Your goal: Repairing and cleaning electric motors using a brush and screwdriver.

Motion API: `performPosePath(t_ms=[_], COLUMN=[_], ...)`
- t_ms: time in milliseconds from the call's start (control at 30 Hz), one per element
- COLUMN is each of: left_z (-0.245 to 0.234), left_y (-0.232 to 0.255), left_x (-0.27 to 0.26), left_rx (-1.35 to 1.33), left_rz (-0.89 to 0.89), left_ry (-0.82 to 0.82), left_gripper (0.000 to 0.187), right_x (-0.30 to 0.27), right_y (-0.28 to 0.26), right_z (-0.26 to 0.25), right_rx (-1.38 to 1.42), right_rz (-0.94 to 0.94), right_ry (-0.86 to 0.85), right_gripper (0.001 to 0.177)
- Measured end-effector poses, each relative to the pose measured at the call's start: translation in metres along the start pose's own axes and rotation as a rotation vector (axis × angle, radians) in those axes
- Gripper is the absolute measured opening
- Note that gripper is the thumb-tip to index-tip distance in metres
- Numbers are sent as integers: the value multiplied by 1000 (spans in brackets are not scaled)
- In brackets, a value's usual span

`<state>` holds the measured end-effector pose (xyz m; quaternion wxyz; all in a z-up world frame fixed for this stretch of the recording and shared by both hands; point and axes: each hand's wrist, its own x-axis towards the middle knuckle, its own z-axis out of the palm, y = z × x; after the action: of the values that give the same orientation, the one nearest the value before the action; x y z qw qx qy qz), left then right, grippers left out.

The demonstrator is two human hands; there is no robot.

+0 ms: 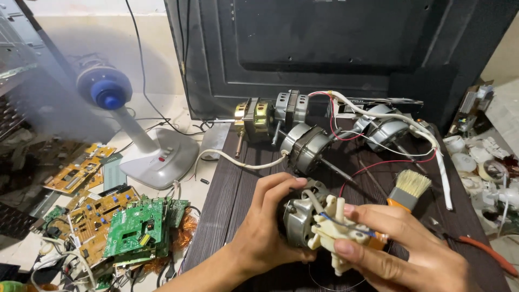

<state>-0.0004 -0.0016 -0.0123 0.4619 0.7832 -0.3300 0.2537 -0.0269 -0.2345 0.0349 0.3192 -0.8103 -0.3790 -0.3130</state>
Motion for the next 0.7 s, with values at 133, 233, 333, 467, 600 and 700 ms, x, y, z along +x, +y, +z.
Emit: performPosePath(t_ms=[133,233,333,467,600,700], left_z=[0,1,0,1,1,1], left_y=[1,1,1,1,0,2], left_x=[1,3,3,2,0,2], left_rx=[-12,-43,-23,-28,11,51], left_rz=[-41,-68,-59,-57,-33,8], left_ry=[7,9,12,27,45,72], left_gripper=[115,115,115,114,112,107], right_x=[7,9,8,-1,-4,-4], right_y=[-13,-14,-11,-4,-5,0], right_z=[-2,-10,-10,-6,-4,-4], right_rx=[-58,-47,3,3,47,88], right_rz=[36,82,77,81,103,74], right_ry=[-10,-125,-180,-127,-124,-148], right_gripper=[35,32,32,34,32,33])
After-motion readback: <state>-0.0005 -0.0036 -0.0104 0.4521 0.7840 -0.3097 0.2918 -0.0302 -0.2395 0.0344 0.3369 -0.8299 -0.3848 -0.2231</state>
